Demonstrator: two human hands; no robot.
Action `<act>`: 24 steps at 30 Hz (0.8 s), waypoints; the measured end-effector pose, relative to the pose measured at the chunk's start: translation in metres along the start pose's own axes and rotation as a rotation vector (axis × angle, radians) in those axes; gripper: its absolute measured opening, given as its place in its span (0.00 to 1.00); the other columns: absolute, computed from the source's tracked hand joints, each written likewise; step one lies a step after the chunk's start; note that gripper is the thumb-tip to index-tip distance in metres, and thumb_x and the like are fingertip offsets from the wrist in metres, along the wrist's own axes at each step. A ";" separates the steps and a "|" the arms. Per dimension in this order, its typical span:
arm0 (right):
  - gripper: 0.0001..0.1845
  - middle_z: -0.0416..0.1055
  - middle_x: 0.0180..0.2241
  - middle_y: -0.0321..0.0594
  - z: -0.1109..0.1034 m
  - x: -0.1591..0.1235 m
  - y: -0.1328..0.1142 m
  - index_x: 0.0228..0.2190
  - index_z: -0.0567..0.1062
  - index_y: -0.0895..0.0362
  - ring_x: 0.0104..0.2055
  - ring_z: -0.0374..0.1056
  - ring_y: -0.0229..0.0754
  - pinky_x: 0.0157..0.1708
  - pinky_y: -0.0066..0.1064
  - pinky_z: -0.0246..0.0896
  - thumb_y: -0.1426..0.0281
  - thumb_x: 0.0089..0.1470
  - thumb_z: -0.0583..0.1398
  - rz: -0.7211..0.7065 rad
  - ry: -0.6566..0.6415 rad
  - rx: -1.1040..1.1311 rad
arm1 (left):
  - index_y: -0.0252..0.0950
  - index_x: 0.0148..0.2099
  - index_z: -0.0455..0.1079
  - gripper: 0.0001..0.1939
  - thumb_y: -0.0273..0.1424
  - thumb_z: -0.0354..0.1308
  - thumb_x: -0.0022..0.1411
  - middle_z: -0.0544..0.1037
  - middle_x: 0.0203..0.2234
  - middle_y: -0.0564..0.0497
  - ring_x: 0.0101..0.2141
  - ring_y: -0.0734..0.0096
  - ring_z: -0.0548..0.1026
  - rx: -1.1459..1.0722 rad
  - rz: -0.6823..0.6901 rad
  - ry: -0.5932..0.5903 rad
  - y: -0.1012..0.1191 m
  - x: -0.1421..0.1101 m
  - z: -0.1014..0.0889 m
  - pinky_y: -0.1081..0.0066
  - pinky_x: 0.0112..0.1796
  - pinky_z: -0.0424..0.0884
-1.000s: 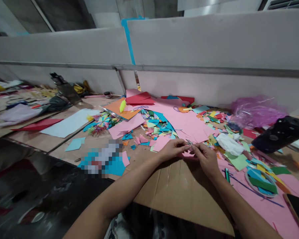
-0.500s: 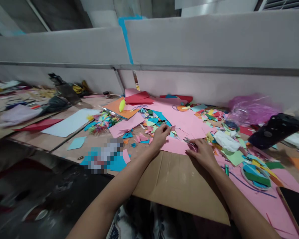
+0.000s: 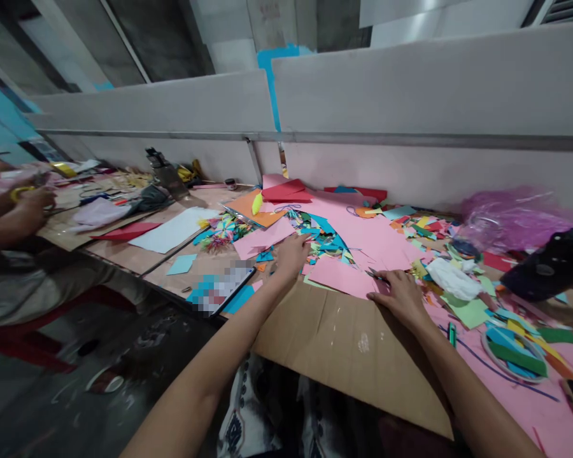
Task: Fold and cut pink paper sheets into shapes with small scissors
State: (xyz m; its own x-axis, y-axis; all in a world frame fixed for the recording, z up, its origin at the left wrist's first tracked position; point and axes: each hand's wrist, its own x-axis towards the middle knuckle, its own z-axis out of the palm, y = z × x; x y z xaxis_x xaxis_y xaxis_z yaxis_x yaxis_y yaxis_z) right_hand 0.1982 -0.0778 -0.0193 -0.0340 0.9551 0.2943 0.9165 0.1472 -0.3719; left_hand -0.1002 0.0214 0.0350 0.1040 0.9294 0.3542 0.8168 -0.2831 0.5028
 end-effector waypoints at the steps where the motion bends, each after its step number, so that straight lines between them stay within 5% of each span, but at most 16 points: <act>1: 0.27 0.73 0.44 0.47 0.000 0.001 -0.001 0.46 0.77 0.52 0.48 0.65 0.57 0.45 0.43 0.57 0.51 0.47 0.65 0.004 -0.005 -0.002 | 0.39 0.59 0.69 0.21 0.32 0.53 0.65 0.74 0.47 0.39 0.49 0.52 0.69 0.087 0.008 -0.018 -0.001 -0.003 -0.001 0.61 0.47 0.61; 5: 0.20 0.73 0.41 0.45 0.001 0.002 -0.003 0.39 0.79 0.53 0.46 0.66 0.54 0.44 0.41 0.58 0.53 0.49 0.65 0.016 -0.024 0.035 | 0.39 0.62 0.66 0.24 0.38 0.53 0.65 0.72 0.50 0.38 0.52 0.50 0.67 0.194 0.130 -0.134 0.013 -0.016 0.005 0.58 0.50 0.61; 10: 0.23 0.72 0.44 0.46 0.001 0.000 -0.003 0.47 0.78 0.52 0.47 0.66 0.53 0.45 0.39 0.59 0.54 0.53 0.63 0.022 0.026 0.008 | 0.39 0.59 0.68 0.28 0.45 0.59 0.59 0.71 0.52 0.39 0.53 0.47 0.66 0.238 0.290 -0.326 0.027 -0.026 0.023 0.53 0.52 0.60; 18: 0.16 0.71 0.37 0.46 -0.010 -0.001 -0.001 0.47 0.79 0.51 0.42 0.68 0.49 0.38 0.36 0.57 0.64 0.62 0.55 0.072 0.032 -0.137 | 0.38 0.48 0.71 0.24 0.46 0.63 0.54 0.72 0.49 0.42 0.51 0.52 0.69 0.255 0.265 -0.399 0.018 -0.012 0.034 0.57 0.51 0.63; 24: 0.15 0.73 0.42 0.48 -0.019 -0.005 -0.004 0.46 0.78 0.53 0.45 0.67 0.53 0.38 0.38 0.56 0.66 0.61 0.55 0.140 0.133 -0.295 | 0.39 0.53 0.69 0.29 0.46 0.65 0.52 0.72 0.51 0.41 0.54 0.49 0.67 0.239 0.250 -0.449 0.021 -0.005 0.035 0.57 0.50 0.64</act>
State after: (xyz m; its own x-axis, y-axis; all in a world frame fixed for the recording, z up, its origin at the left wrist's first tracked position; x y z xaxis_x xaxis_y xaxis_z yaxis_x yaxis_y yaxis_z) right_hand 0.2017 -0.0880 -0.0028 0.1348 0.9160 0.3777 0.9849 -0.0822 -0.1522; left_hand -0.0636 0.0193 0.0162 0.4993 0.8653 0.0435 0.8366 -0.4946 0.2353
